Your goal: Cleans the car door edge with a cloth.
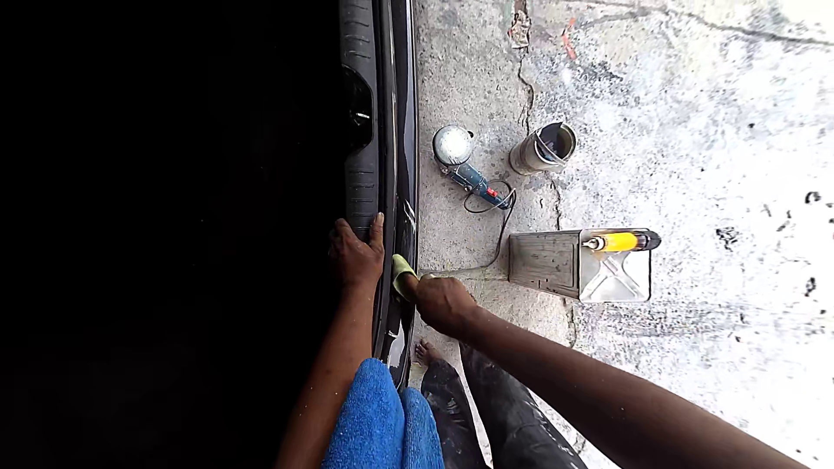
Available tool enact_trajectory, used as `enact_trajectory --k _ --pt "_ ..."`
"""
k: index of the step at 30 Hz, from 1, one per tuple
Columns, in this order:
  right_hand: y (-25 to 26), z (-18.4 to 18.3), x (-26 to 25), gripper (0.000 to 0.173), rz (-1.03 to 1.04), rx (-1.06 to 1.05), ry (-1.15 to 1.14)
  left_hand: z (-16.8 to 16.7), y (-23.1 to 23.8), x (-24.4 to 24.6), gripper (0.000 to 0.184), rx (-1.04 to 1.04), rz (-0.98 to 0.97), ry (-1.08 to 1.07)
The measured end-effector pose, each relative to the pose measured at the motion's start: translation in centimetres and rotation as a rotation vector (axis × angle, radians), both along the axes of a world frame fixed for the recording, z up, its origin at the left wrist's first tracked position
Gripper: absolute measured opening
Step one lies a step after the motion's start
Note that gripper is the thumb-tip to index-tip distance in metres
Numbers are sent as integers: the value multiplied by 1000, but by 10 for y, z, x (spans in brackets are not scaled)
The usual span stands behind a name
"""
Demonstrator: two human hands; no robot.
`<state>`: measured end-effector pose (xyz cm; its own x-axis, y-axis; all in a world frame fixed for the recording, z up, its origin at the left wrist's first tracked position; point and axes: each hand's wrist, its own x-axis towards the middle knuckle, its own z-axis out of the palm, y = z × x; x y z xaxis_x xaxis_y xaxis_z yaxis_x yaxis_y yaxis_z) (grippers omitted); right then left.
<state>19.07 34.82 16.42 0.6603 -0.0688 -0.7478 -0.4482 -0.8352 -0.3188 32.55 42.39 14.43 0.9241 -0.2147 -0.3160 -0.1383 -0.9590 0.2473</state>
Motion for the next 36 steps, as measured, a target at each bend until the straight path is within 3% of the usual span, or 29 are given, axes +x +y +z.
enact_trajectory --k 4,9,11,15,20,25,29,36 --pt "-38 -8 45 42 -60 -63 -89 -4 3 -1 85 -27 -2 -27" --pt "5 5 -5 39 -57 49 -5 -2 0 -2 83 -36 3 -28" --pt "-5 -3 4 40 -96 38 -48 -1 0 -1 83 -29 6 -26" --pt "-47 -10 47 74 -169 56 -61 -4 2 -2 85 -12 -2 -37" --pt "-2 -9 -2 55 -213 161 -57 -1 -1 -3 86 3 -9 -40" --pt "-29 -16 35 83 -427 379 -55 -1 0 -1 83 9 -8 -38" --pt "1 -19 9 77 -626 536 -135 -2 -1 -2 83 -8 -19 -71" --pt "-8 -25 28 108 -1019 886 -178 0 0 -2 81 -20 -2 -32"
